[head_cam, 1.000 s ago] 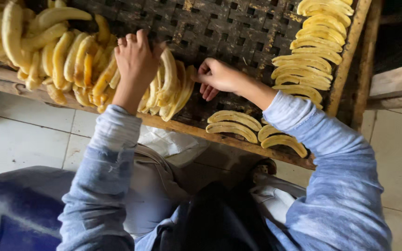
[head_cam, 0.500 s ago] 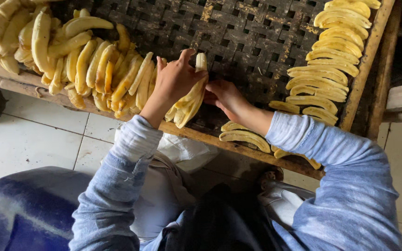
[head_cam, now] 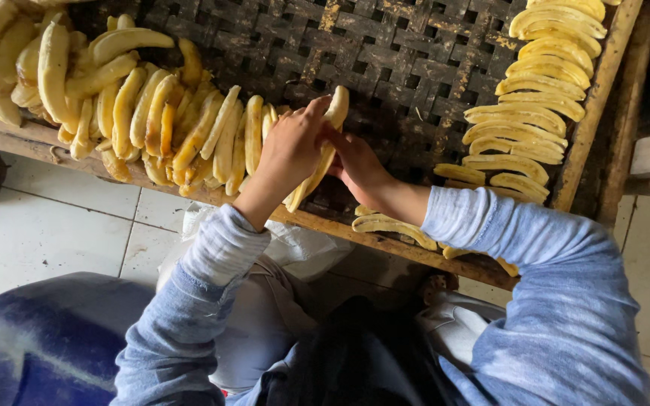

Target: The person sits on the floor in front of a woven bamboo drying tray and arranges peeled banana halves one at a time, picking them from a pile on the left side of the tray and placing them in neat rows on the empty right side, turning some pieces over by hand as they are laid out.

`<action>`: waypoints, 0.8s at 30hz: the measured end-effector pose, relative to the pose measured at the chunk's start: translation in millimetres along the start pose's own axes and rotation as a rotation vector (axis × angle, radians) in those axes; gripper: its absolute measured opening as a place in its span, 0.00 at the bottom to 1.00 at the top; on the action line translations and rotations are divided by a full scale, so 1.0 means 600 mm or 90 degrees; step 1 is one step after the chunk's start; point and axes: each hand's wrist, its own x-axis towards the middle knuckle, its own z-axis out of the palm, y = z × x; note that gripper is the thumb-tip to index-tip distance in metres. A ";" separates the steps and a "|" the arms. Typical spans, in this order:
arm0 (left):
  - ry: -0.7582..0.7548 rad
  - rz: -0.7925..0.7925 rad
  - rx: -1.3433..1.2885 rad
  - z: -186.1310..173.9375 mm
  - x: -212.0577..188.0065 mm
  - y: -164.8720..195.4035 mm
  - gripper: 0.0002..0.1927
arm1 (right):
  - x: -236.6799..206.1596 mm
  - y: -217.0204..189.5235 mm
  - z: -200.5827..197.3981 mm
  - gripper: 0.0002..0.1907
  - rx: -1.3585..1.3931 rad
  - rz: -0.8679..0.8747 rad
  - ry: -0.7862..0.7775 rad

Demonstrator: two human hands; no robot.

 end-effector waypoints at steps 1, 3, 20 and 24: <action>0.009 -0.009 0.015 0.001 0.000 -0.002 0.29 | -0.002 0.001 0.000 0.23 0.019 -0.018 0.003; 0.022 -0.050 -0.017 -0.001 0.003 -0.006 0.28 | -0.007 0.001 -0.004 0.18 -0.010 0.008 0.015; -0.128 -0.051 0.058 0.007 0.055 -0.052 0.21 | -0.071 -0.197 -0.137 0.18 -0.734 0.123 -0.187; -0.147 -0.048 0.146 0.029 0.061 -0.032 0.36 | -0.079 -0.139 -0.139 0.16 -0.765 -0.101 -0.316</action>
